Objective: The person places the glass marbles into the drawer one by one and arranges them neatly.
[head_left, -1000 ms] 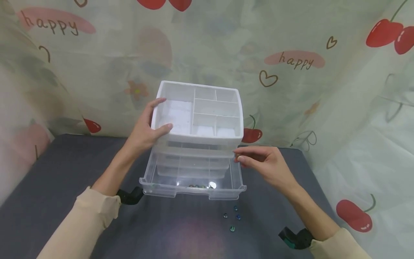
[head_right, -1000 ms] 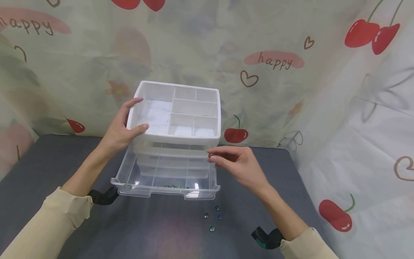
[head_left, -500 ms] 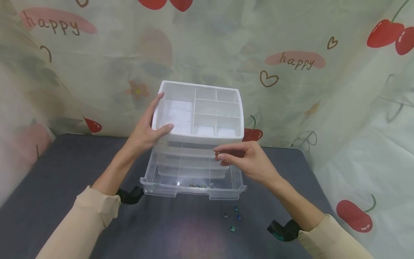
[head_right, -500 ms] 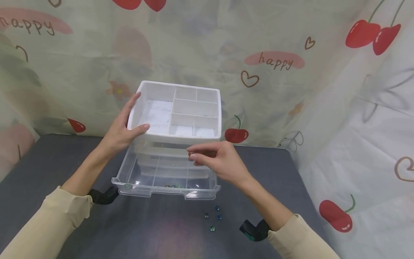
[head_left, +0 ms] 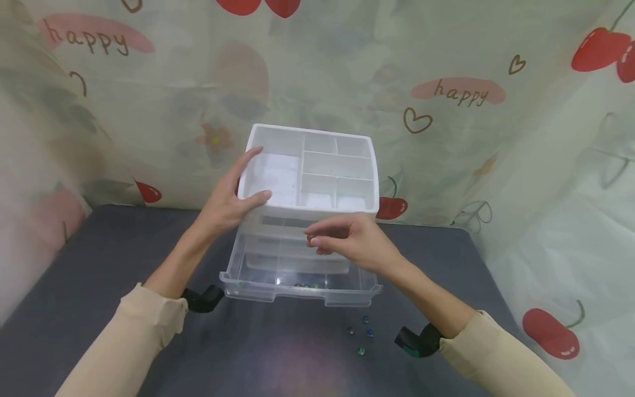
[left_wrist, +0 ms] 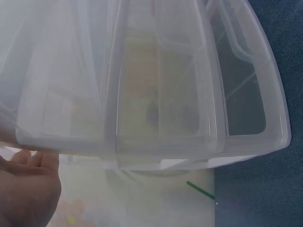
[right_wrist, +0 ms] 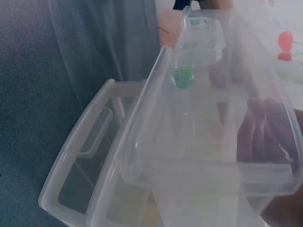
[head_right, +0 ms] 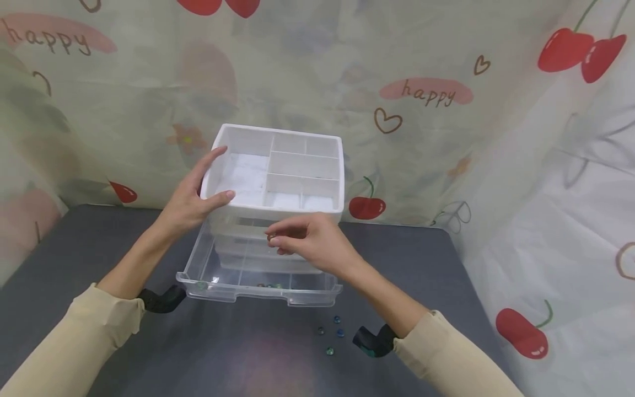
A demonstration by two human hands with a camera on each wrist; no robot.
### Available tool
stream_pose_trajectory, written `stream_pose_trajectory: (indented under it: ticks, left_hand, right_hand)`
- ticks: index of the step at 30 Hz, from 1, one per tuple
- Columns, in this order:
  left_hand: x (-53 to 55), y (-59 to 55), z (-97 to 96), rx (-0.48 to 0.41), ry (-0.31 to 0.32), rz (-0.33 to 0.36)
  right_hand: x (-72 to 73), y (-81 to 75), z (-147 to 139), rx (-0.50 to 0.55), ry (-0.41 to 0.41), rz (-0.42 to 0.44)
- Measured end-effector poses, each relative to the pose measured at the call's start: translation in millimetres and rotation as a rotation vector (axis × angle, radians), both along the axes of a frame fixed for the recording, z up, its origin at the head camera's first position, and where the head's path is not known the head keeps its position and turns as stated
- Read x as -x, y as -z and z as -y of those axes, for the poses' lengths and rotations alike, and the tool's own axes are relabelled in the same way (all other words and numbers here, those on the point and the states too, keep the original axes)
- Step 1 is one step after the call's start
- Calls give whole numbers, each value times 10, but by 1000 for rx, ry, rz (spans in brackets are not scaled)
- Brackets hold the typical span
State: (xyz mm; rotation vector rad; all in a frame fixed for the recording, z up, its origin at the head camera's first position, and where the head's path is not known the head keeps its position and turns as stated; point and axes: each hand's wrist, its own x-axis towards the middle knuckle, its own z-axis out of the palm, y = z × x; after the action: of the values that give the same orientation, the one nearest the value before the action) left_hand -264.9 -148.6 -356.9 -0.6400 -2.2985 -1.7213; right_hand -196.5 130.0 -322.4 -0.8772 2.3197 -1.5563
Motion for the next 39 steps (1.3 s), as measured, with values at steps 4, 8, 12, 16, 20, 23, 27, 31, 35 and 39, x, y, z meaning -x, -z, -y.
stream_pose_trajectory:
  ticks: [4,8,12,16,20,23,27,31,35,39]
  left_hand:
    - [-6,0,-24,-16,18,-6]
    - [-7,-9,-34,-36,36,3]
    - [1,-11,-30,-38,38,18]
    - [13,-5,-24,-51,42,29]
    - [16,2,-18,-59,41,42]
    - [9,0,-17,-72,39,49]
    - [-2,-3,-19,-89,42,47]
    - [-4,3,-11,-71,26,34]
    - [-2,7,4,-38,1,18]
    - [-2,13,0,-19,7,11]
  right_hand:
    - [28,8,64,-42,-7,18]
    - [62,15,128,-66,-5,34]
    - [105,37,192,-73,-22,54]
    - [156,76,256,-99,-49,93]
    - [194,102,331,-142,-78,142]
    - [217,115,382,-176,-109,174]
    - [243,142,428,-220,-143,210]
    - [257,162,469,-253,-145,257]
    - [263,164,528,-271,-150,287]
    - [254,173,568,-289,-168,292]
